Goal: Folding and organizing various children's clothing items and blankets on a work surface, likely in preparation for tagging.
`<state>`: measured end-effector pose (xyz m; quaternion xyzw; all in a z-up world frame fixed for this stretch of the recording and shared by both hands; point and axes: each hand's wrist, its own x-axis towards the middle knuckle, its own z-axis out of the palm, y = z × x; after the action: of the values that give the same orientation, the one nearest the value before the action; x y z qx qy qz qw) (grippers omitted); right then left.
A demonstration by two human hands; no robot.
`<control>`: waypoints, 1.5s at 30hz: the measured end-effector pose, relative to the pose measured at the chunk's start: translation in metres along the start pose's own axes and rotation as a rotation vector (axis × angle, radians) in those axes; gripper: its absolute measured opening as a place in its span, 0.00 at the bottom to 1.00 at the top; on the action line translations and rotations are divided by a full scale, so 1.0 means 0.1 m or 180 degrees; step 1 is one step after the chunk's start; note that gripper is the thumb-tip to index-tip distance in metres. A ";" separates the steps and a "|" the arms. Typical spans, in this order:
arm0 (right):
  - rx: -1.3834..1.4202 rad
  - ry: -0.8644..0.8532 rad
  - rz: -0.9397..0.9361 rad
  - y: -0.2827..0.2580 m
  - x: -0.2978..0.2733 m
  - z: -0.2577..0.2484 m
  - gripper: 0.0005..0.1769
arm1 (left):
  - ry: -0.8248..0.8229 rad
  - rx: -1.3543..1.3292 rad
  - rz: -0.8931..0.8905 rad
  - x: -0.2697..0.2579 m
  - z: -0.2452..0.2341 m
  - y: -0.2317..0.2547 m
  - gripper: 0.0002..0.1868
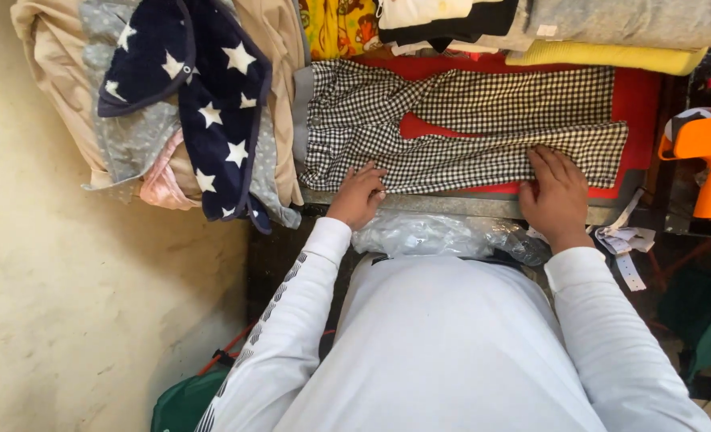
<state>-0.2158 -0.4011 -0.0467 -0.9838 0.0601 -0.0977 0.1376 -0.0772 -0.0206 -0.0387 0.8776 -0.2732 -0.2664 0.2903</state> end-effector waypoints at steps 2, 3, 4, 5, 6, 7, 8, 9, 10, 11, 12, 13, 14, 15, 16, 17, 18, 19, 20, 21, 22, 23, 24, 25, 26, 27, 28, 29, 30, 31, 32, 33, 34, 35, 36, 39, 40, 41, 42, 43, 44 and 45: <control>-0.0277 -0.0039 0.0149 0.07 -0.07 0.24 0.22 | -0.0147 0.0428 -0.0217 0.15 0.19 -0.12 0.11; -0.0547 -0.0087 0.0293 0.10 -0.10 0.36 0.19 | -0.0296 0.0852 -0.0449 0.21 0.29 -0.18 0.13; -0.0545 -0.0092 0.0280 0.12 -0.07 0.58 0.19 | -0.0290 0.0846 -0.0460 0.31 0.32 -0.10 0.13; -0.0389 0.0004 -0.0012 0.12 -0.07 0.80 0.16 | -0.0057 0.1036 -0.0428 0.38 0.37 -0.02 0.18; -0.0232 0.0101 -0.0303 0.14 -0.08 1.03 0.14 | 0.0176 0.1227 -0.0395 0.46 0.41 0.06 0.24; -0.0228 0.0119 -0.0307 -0.23 0.13 0.80 0.14 | 0.0190 0.1239 -0.0392 0.49 0.30 0.25 0.24; 0.0292 0.0276 -0.0790 -0.59 0.32 0.57 0.16 | 0.0532 0.1072 -0.0253 0.53 0.20 0.45 0.25; 0.0808 0.0426 -0.1256 -0.95 0.48 0.33 0.18 | 0.0854 0.0895 -0.0107 0.55 0.12 0.65 0.28; 0.0805 0.0434 -0.1248 -0.96 0.44 0.41 0.18 | 0.0851 0.0900 -0.0097 0.52 0.14 0.62 0.28; 0.0589 -0.0217 -0.0956 -0.97 0.39 0.47 0.26 | 0.0674 0.1010 -0.0247 0.50 0.16 0.59 0.35; 0.0371 -0.0864 -0.0656 -0.98 0.34 0.54 0.36 | 0.0496 0.1119 -0.0397 0.47 0.18 0.57 0.44; 0.0360 -0.0851 -0.0647 -0.90 0.29 0.54 0.36 | 0.0500 0.1120 -0.0379 0.45 0.16 0.58 0.44; 0.0304 -0.0860 -0.0654 -0.82 0.25 0.54 0.38 | 0.0525 0.1073 -0.0408 0.43 0.14 0.58 0.47; 0.0252 -0.0885 -0.0651 -0.73 0.18 0.53 0.40 | 0.0533 0.1021 -0.0442 0.40 0.13 0.59 0.50; 0.0244 -0.0889 -0.0633 -0.68 0.16 0.45 0.40 | 0.0519 0.1015 -0.0428 0.44 0.13 0.55 0.50; 0.0214 -0.0949 -0.0455 -0.62 0.14 0.38 0.40 | 0.0565 0.1044 -0.0486 0.44 0.14 0.51 0.53; 0.0182 -0.1008 -0.0277 -0.56 0.12 0.30 0.39 | 0.0609 0.1073 -0.0545 0.45 0.15 0.47 0.57; 0.0183 -0.1013 -0.0282 -0.48 0.11 0.25 0.39 | 0.0609 0.1070 -0.0552 0.45 0.14 0.47 0.57; 0.0154 -0.1127 -0.0063 -0.39 0.10 0.20 0.40 | 0.0601 0.1089 -0.0568 0.45 0.12 0.46 0.57; 0.0121 -0.1247 0.0180 -0.31 0.06 0.14 0.40 | 0.0572 0.1103 -0.0572 0.45 0.13 0.46 0.57; 0.0118 -0.1261 0.0199 -0.25 0.07 0.05 0.40 | 0.0551 0.1096 -0.0566 0.46 0.15 0.43 0.57; 0.0135 -0.1442 0.0498 -0.18 0.09 -0.03 0.44 | 0.0558 0.1161 -0.0584 0.47 0.16 0.40 0.57; 0.0152 -0.1619 0.0798 -0.12 0.10 -0.12 0.47 | 0.0565 0.1227 -0.0601 0.48 0.18 0.37 0.58; 0.0147 -0.1634 0.0819 -0.02 0.08 -0.10 0.47 | 0.0542 0.1218 -0.0594 0.48 0.19 0.36 0.58; 0.0191 -0.1712 0.0868 0.07 0.05 -0.09 0.46 | 0.0579 0.1212 -0.0589 0.47 0.20 0.35 0.57; 0.0230 -0.1773 0.0909 0.18 0.05 -0.08 0.44 | 0.0633 0.1210 -0.0579 0.49 0.20 0.34 0.57; 0.0222 -0.1771 0.0923 0.24 0.06 -0.08 0.44 | 0.0627 0.1204 -0.0566 0.50 0.21 0.33 0.57; 0.0243 -0.1796 0.0970 0.29 0.06 -0.09 0.44 | 0.0631 0.1232 -0.0582 0.50 0.21 0.31 0.57; 0.0264 -0.1820 0.1018 0.34 0.07 -0.09 0.43 | 0.0636 0.1260 -0.0598 0.51 0.21 0.29 0.57; 0.0261 -0.1824 0.1020 0.37 0.09 -0.09 0.43 | 0.0632 0.1256 -0.0597 0.51 0.20 0.30 0.57; 0.0311 -0.1898 0.1057 0.39 0.11 -0.08 0.43 | 0.0647 0.1224 -0.0594 0.50 0.19 0.31 0.57; 0.0356 -0.1976 0.1092 0.42 0.13 -0.08 0.42 | 0.0662 0.1185 -0.0593 0.50 0.19 0.32 0.57; 0.0348 -0.1984 0.1094 0.44 0.14 -0.12 0.42 | 0.0658 0.1175 -0.0595 0.50 0.18 0.35 0.57; 0.0424 -0.1995 0.1071 0.44 0.18 -0.14 0.43 | 0.0627 0.1205 -0.0656 0.50 0.16 0.38 0.56; 0.0501 -0.2006 0.1049 0.45 0.21 -0.16 0.43 | 0.0595 0.1235 -0.0716 0.50 0.14 0.40 0.55; 0.0671 -0.1888 0.0959 0.49 0.25 -0.17 0.42 | 0.0582 0.1280 -0.0721 0.51 0.14 0.38 0.55; 0.0671 -0.1887 0.0956 0.47 0.24 -0.15 0.42 | 0.0585 0.1280 -0.0723 0.50 0.13 0.39 0.55; 0.0717 -0.1823 0.0934 0.47 0.24 -0.16 0.41 | 0.0558 0.1257 -0.0740 0.50 0.12 0.41 0.55; 0.0762 -0.1758 0.0911 0.47 0.23 -0.16 0.39 | 0.0530 0.1234 -0.0757 0.50 0.11 0.43 0.55; 0.0759 -0.1751 0.0906 0.42 0.21 -0.20 0.39 | 0.0539 0.1234 -0.0754 0.49 0.11 0.44 0.55; 0.0836 -0.1625 0.0749 0.38 0.19 -0.24 0.35 | 0.0529 0.1214 -0.0758 0.49 0.11 0.45 0.54; 0.0908 -0.1497 0.0605 0.34 0.16 -0.28 0.32 | 0.0510 0.1193 -0.0751 0.48 0.11 0.45 0.54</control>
<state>-0.2088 -0.4430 -0.0270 -0.9401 0.1042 0.1389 0.2934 -0.0642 -0.0861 -0.0312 0.9603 -0.1895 -0.1726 0.1098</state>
